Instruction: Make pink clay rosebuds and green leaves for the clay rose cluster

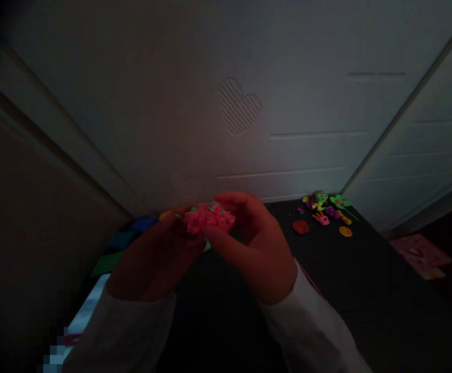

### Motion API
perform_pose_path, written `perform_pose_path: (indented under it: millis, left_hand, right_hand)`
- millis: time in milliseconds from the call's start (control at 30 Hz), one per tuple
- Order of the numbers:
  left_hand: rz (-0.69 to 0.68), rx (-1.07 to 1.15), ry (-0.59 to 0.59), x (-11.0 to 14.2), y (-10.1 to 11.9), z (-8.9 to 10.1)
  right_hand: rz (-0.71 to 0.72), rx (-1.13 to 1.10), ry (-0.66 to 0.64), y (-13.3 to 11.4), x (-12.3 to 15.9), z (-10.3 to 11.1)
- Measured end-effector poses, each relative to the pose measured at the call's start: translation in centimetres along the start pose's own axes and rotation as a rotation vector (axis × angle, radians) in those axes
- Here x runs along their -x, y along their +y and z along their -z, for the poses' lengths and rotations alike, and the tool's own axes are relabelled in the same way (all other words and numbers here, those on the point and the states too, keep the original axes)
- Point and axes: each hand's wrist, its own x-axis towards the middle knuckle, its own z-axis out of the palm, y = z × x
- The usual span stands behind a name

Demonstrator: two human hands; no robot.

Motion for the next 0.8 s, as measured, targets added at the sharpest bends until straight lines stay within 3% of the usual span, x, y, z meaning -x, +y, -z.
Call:
perform_pose_path:
  millis: [200, 800]
  left_hand:
    - [-0.017, -0.011, -0.012, -0.48, -0.17, 0.35]
    - [-0.131, -0.156, -0.07, -0.64, 0.12, 0.73]
  right_hand:
    - [0.083, 0.239, 0.055, 0.42, -0.16, 0.31]
    - [0.232, 0.436, 0.08, 0.46, -0.2, 0.44]
